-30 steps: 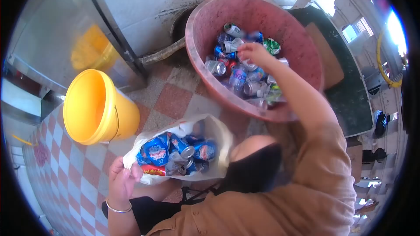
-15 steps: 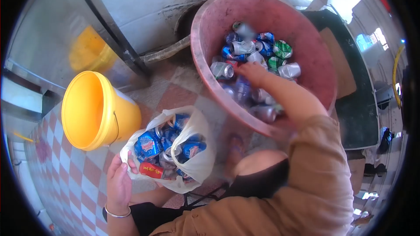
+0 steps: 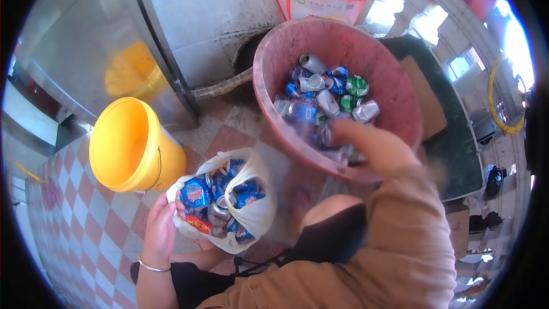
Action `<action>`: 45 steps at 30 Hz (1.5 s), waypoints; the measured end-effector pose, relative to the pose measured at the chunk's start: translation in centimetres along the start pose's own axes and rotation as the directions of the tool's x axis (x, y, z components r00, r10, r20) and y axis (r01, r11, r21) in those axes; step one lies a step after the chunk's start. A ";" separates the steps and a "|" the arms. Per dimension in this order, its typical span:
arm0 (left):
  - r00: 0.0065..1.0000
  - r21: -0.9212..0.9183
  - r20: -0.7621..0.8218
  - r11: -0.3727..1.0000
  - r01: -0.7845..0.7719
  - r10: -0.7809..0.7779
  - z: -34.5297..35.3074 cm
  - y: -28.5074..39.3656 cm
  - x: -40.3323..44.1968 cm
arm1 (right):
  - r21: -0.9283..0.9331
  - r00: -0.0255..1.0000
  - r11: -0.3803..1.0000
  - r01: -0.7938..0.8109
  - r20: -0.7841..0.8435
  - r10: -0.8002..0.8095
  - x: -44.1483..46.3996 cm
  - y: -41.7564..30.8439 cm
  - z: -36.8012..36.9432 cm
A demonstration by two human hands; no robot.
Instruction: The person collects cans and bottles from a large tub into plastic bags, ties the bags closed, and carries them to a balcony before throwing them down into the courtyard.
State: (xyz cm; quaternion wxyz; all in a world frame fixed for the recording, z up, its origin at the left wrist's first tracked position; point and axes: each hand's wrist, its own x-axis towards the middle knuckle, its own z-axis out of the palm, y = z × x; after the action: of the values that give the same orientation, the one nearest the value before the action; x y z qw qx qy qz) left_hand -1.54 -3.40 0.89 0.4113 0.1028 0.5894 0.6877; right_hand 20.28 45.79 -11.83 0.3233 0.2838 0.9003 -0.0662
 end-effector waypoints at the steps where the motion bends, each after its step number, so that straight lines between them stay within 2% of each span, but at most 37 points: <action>1: 1.000 0.005 0.007 1.000 -0.010 0.010 -0.4 -0.2 0.1 | 0.238 0.996 0.971 -0.019 -0.080 0.039 0.2 1.0 -1.3; 2: 1.000 0.010 0.016 1.000 -0.019 0.019 -0.7 -0.4 0.1 | 0.465 0.984 0.885 -0.017 -0.149 0.097 0.3 1.8 -2.5; 3: 0.999 0.008 0.028 1.000 -0.026 0.026 -0.8 -0.4 0.0 | 0.753 0.977 0.654 0.070 -0.183 0.106 0.1 2.3 -3.9; 4: 0.999 0.007 0.039 0.999 -0.032 0.031 -0.9 -0.3 -0.1 | 0.931 0.970 0.330 0.159 -0.210 0.126 -0.9 2.3 -5.2; 5: 0.998 0.005 0.049 0.999 -0.037 0.036 -1.0 -0.2 -0.1 | 0.962 0.961 0.054 0.268 -0.271 0.057 -4.5 0.1 -8.1; 7: 0.998 -0.003 0.051 1.000 -0.020 0.020 -1.2 -0.3 -0.4 | 0.903 0.915 -0.299 0.309 -0.368 -0.164 -8.9 -3.0 -11.8; 9: 0.998 -0.036 0.056 0.999 0.004 -0.002 -1.2 -0.2 -0.7 | 0.802 0.794 -0.525 0.287 -0.505 -0.338 -12.2 -6.8 -13.7; 10: 0.997 -0.040 0.076 0.999 0.008 -0.004 -1.1 -0.1 -0.8 | 0.729 0.740 -0.643 0.237 -0.564 -0.366 -13.6 -9.4 -14.3; 13: 0.996 -0.037 0.082 0.999 -0.026 0.029 -1.8 -0.5 -0.8 | 0.637 0.580 -0.771 0.009 -0.631 -0.515 -14.6 -16.5 -13.7; 16: 0.998 -0.096 0.043 0.994 -0.048 0.052 -2.9 -1.0 -0.6 | 0.767 0.683 -0.636 0.084 -0.509 -0.524 -15.1 -23.5 -12.0; 17: 0.997 -0.124 0.042 0.991 -0.058 0.064 -3.3 -1.1 -0.8 | 0.806 0.678 -0.590 0.046 -0.459 -0.574 -15.2 -25.7 -11.6; 19: 0.999 -0.113 0.005 0.992 -0.047 0.048 -3.7 -0.9 -1.6 | 0.896 0.710 -0.428 0.116 -0.376 -0.595 -13.7 -28.3 -8.7; 20: 0.999 -0.108 0.004 0.993 -0.044 0.045 -3.8 -0.8 -1.7 | 0.906 0.723 -0.415 0.079 -0.338 -0.602 -13.6 -29.2 -7.7; 21: 0.999 -0.107 0.010 0.993 -0.046 0.048 -4.0 -0.8 -2.0 | 0.935 0.748 -0.333 0.121 -0.307 -0.588 -14.0 -29.9 -7.6; 23: 0.998 -0.109 0.031 0.993 -0.050 0.054 -4.4 -0.9 -2.2 | 0.933 0.762 -0.179 0.312 -0.358 -0.539 -14.0 -30.2 -7.7; 26: 0.999 -0.117 0.020 0.992 -0.044 0.047 -4.3 -0.7 -2.4 | 0.910 0.784 -0.152 0.386 -0.411 -0.465 -13.9 -31.4 -8.6; 30: 0.998 -0.127 0.036 0.991 -0.051 0.056 -4.3 -0.9 -1.9 | 0.893 0.747 -0.061 0.446 -0.409 -0.525 -12.0 -34.0 -6.8; 33: 0.997 -0.142 0.042 0.988 -0.061 0.068 -4.5 -1.0 -1.8 | 0.722 0.755 0.313 0.617 -0.430 -0.496 -11.8 -35.1 -5.6; 36: 0.998 -0.181 0.020 0.982 -0.049 0.054 -5.3 -1.3 -2.0 | 0.695 0.795 0.460 0.553 -0.273 -0.542 -9.8 -34.2 -3.1; 39: 1.000 -0.203 0.002 0.979 -0.027 0.028 -5.4 -1.2 -2.2 | 0.461 0.740 0.641 0.614 -0.054 -0.670 -11.1 -33.4 -1.2; 40: 0.999 -0.191 -0.001 0.981 -0.033 0.033 -5.4 -1.2 -2.2 | 0.475 0.749 0.682 0.557 0.068 -0.659 -12.5 -33.3 -2.3; 42: 0.999 -0.171 -0.005 0.984 -0.047 0.047 -5.3 -1.2 -2.1 | 0.530 0.729 0.612 0.587 -0.019 -0.684 -13.4 -32.7 -3.5; 44: 0.997 -0.159 -0.011 0.985 -0.073 0.073 -5.5 -1.4 -2.3 | 0.694 0.747 0.513 0.505 -0.052 -0.663 -14.6 -31.6 -5.9; 45: 0.996 -0.161 0.010 0.983 -0.091 0.094 -5.2 -1.6 -1.9 | 0.703 0.658 0.302 0.644 -0.307 -0.687 -14.0 -30.3 -5.7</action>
State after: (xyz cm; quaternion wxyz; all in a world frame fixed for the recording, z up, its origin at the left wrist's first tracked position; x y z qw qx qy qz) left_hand -2.86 -8.55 -1.38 0.3909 0.1026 0.5233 0.7502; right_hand 9.23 15.75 -0.62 0.1366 -0.0078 0.8070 -0.5745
